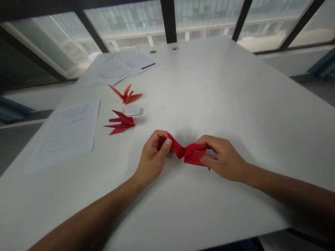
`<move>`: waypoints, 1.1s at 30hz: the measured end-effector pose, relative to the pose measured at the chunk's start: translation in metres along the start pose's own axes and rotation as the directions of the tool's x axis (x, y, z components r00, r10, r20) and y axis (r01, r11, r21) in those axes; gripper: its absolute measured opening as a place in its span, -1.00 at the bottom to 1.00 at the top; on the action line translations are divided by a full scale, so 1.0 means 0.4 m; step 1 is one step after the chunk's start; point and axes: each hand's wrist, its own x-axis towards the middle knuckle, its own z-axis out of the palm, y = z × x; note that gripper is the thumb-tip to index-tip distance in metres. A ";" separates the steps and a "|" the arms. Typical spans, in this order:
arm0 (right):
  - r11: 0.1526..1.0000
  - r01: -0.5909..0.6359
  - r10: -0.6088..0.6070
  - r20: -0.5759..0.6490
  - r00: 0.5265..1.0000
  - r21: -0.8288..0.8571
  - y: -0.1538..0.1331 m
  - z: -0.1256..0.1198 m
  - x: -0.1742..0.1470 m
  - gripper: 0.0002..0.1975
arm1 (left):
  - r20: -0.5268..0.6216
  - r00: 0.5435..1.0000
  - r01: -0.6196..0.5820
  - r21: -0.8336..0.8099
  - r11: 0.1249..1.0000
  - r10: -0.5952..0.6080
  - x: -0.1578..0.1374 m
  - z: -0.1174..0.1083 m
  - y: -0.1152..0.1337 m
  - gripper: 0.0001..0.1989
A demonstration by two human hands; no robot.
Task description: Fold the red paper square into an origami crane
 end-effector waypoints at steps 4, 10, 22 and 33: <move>0.996 -0.091 0.089 -0.075 0.993 -0.026 -0.006 0.007 0.002 -0.95 | 0.209 0.973 -0.106 0.042 0.993 0.095 -0.021 0.016 0.004 -0.78; 0.990 -0.143 0.139 -0.144 0.980 -0.017 -0.015 0.009 -0.001 -0.96 | 0.101 0.948 -0.317 0.278 0.907 0.301 -0.029 0.028 0.004 -0.58; 0.935 0.170 -0.196 -0.055 0.979 -0.313 -0.002 0.024 -0.017 -0.91 | 0.292 0.854 -0.519 0.508 0.687 0.430 -0.040 0.049 0.027 -0.66; 0.946 -0.237 0.282 -0.201 0.938 0.223 0.010 -0.013 0.019 -0.81 | 0.012 0.955 -0.279 0.361 0.890 0.295 -0.019 0.002 0.005 -0.94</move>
